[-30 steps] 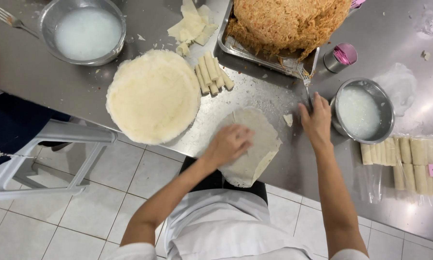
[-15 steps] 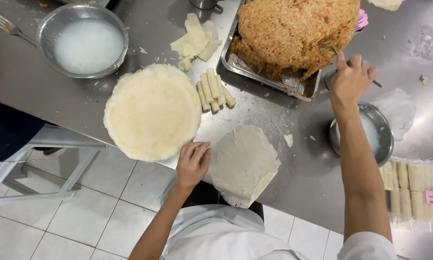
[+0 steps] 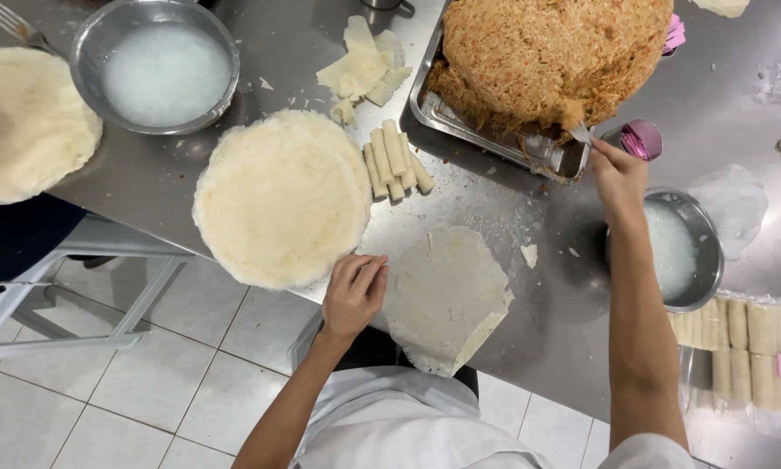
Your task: Rolling thin dough wrappers with filling into cylindrical shapes on a production table
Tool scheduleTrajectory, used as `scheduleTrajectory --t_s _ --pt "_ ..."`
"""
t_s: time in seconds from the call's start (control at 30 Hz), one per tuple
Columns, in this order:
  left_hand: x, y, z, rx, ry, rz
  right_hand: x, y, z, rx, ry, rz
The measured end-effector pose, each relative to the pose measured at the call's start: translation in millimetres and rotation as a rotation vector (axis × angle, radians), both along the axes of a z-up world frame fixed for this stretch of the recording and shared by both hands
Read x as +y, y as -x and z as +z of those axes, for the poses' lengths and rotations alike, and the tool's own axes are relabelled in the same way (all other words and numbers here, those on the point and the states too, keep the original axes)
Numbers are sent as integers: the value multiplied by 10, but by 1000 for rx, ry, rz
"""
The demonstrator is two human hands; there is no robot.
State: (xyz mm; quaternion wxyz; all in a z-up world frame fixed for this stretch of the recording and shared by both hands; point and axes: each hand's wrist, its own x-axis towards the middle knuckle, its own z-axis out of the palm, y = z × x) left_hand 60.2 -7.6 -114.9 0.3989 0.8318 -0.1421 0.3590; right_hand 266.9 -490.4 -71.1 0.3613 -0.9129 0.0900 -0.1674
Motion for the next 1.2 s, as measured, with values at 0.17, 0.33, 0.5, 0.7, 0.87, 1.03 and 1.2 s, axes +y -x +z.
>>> scheduleTrajectory --t_s 0.17,0.33,0.5,0.7,0.87,1.03,1.2 --pt "-3 -36 51 -20 5 -35 681 1334 907 200 -41 87" --pt "15 91 232 241 -12 -300 1705 2290 1267 533 111 466" --pt "-193 303 140 403 -636 -581 1894 2594 1019 706 440 476" --pt "-204 335 66 401 -829 -533 2019 2856 1188 698 494 419" --pt "-211 333 17 436 -859 -539 1915 2844 1138 700 601 367" --pt "-207 348 -86 261 -765 -482 1976 2789 1072 653 545 316" --pt "-149 316 -35 362 -857 -590 2063 2922 613 307 683 256"
